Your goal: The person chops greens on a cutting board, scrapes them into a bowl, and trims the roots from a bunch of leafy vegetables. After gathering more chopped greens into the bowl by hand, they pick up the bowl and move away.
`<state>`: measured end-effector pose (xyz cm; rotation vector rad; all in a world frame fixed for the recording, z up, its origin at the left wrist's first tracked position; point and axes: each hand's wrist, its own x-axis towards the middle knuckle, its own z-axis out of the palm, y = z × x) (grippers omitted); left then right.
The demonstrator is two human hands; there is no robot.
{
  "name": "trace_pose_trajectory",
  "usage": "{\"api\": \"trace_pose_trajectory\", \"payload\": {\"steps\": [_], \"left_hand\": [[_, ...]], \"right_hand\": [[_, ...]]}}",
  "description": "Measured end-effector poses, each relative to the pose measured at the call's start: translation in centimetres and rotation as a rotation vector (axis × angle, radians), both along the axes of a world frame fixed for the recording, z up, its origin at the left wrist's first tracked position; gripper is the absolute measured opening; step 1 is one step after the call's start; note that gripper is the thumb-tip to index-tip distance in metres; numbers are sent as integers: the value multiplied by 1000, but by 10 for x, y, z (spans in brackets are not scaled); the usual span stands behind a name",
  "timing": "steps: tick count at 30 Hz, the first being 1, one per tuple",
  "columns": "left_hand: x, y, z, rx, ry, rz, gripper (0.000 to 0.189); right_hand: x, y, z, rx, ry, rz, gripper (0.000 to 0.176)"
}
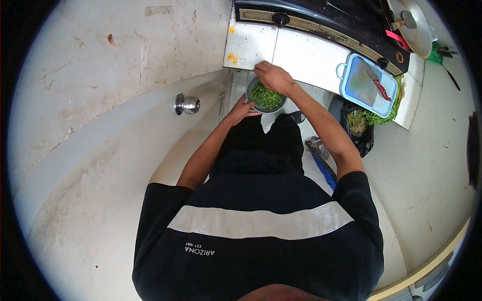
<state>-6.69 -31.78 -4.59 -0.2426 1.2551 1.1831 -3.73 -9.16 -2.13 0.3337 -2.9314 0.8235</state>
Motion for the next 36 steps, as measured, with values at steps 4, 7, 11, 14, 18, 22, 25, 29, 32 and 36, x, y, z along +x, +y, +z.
{"api": "trace_pose_trajectory", "payload": {"steps": [4, 7, 11, 14, 18, 22, 25, 29, 32, 36], "left_hand": [[1, -1, -2, 28, 7, -20, 73], [3, -4, -9, 42, 4, 7, 72], [1, -3, -4, 49, -4, 3, 72], [1, -3, -2, 51, 7, -23, 71], [1, -4, -3, 34, 15, -19, 69], [3, -3, -4, 20, 35, -22, 64], [5, 0, 2, 11, 52, -44, 64], [9, 1, 0, 13, 45, -14, 65], [9, 0, 2, 4, 46, 9, 65], [7, -6, 0, -33, 39, 60, 61]], "right_hand": [[26, 3, -4, -32, -21, 96, 20], [11, 13, 1, -49, -8, 71, 23], [-24, 22, 5, -71, -38, -187, 33], [-27, 19, -1, 6, 3, -152, 32], [14, 2, -2, -36, -58, -37, 31], [67, -14, -2, -163, -248, 6, 31], [80, -8, 8, -158, -325, -54, 32], [55, 2, 13, -145, -167, -122, 31], [13, 6, 26, -204, -76, -305, 25], [-60, 23, 7, -65, 78, -327, 27]]}}
